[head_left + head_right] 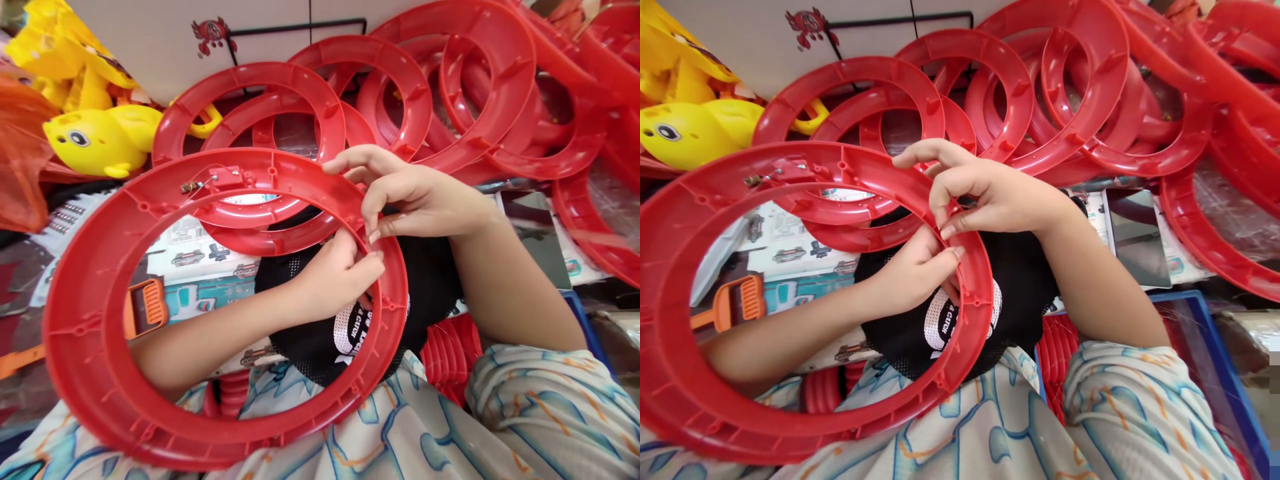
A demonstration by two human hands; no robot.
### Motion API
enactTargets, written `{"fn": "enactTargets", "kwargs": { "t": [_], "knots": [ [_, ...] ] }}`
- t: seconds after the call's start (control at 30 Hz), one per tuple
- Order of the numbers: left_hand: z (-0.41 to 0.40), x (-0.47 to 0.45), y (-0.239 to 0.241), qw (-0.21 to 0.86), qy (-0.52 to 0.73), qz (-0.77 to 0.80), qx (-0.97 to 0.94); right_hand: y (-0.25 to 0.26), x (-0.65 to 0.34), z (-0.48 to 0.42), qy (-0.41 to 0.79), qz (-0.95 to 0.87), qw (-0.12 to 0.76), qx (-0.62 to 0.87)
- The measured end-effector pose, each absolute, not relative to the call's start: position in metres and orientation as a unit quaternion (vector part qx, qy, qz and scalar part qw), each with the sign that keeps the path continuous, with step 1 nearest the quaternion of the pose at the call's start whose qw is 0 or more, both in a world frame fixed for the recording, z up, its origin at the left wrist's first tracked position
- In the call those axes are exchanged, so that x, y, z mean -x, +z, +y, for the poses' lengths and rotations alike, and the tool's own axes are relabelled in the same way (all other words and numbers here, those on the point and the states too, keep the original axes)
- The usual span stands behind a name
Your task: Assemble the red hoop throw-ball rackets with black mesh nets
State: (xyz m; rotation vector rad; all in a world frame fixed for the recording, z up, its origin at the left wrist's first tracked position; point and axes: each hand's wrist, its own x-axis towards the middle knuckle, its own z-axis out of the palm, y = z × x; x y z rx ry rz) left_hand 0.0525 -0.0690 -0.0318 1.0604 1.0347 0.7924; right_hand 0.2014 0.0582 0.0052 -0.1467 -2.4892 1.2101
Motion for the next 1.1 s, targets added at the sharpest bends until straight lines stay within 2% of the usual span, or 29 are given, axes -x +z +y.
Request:
{"fn": "enactTargets", "kwargs": {
  "t": [0.23, 1.1],
  "knots": [
    [-0.0704, -0.0553, -0.0276, 0.686, 0.354, 0.436, -0.462, 0.0062, -0.2010, 0.0590, 0.392, -0.902, 0.181, 0.011],
    [-0.0679, -0.0547, -0.0288, 0.701, 0.333, 0.424, -0.466, 0.0152, -0.2069, 0.0527, 0.317, -0.937, 0.140, 0.032]
  ]
}}
